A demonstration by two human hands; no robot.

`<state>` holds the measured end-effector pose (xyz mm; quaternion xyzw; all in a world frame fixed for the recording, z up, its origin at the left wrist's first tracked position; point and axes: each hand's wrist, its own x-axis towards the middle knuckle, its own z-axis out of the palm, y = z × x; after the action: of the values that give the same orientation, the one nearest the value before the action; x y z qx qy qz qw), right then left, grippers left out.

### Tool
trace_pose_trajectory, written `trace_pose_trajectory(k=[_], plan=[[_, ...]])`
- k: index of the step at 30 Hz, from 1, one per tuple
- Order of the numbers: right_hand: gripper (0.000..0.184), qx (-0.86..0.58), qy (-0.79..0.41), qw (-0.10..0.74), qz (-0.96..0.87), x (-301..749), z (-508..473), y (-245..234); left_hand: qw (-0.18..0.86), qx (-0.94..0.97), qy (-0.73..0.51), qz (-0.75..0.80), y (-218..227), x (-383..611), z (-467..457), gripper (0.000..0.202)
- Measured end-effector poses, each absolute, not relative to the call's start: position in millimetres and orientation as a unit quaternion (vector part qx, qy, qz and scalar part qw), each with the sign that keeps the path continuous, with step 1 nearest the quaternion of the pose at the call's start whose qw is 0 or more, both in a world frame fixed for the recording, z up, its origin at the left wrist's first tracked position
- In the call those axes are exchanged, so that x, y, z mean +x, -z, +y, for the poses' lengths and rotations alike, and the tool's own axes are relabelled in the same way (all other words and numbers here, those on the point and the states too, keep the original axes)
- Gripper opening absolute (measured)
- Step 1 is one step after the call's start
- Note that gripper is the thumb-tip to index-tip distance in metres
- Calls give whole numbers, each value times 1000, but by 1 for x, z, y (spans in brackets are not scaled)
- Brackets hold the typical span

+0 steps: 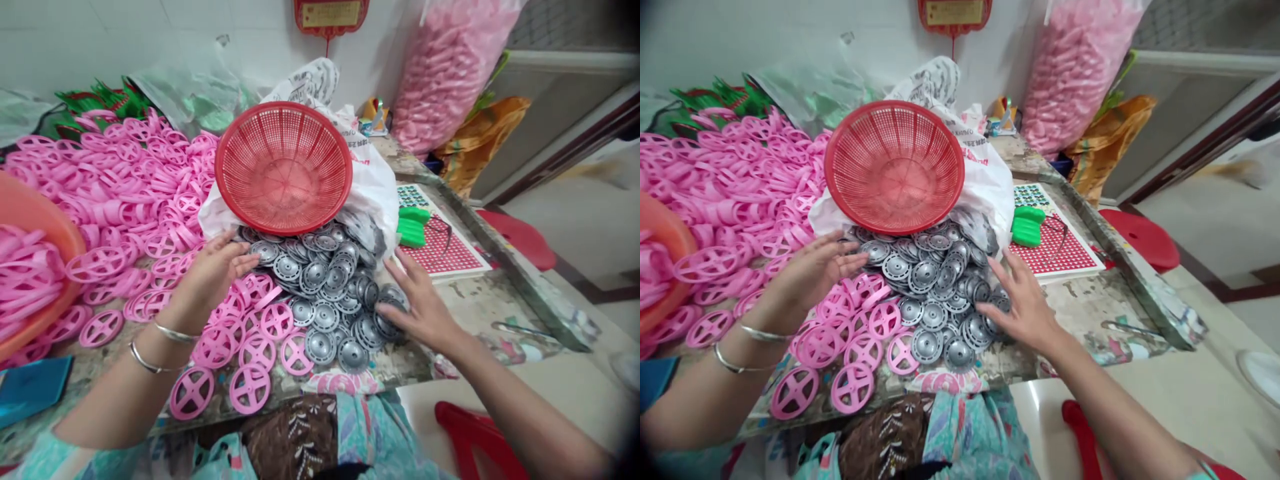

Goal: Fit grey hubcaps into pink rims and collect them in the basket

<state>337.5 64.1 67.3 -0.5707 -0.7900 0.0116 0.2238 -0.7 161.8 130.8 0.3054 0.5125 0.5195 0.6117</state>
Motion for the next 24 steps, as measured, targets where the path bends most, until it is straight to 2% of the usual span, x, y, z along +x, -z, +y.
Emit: trace_pose_trajectory(k=[2, 5, 9, 15, 19, 24], plan=[[100, -577, -14, 177, -797, 329, 39, -44, 582, 337, -522, 524, -127, -3, 142, 38], [113, -581, 0, 127, -804, 305, 25, -18, 532, 409, -511, 538, -121, -6, 115, 44], [103, -592, 13, 107, -798, 278, 44, -14, 440, 559, -438, 550, -116, -17, 83, 37], [93, -610, 2, 125, -782, 271, 66, -21, 229, 755, -322, 523, -103, -45, 29, 25], [78, -576, 20, 188, -795, 274, 49, -22, 158, 805, -227, 524, -81, -54, -14, 31], [52, -480, 65, 305, -820, 262, 18, -28, 62, 810, -174, 556, -40, -52, -45, 53]])
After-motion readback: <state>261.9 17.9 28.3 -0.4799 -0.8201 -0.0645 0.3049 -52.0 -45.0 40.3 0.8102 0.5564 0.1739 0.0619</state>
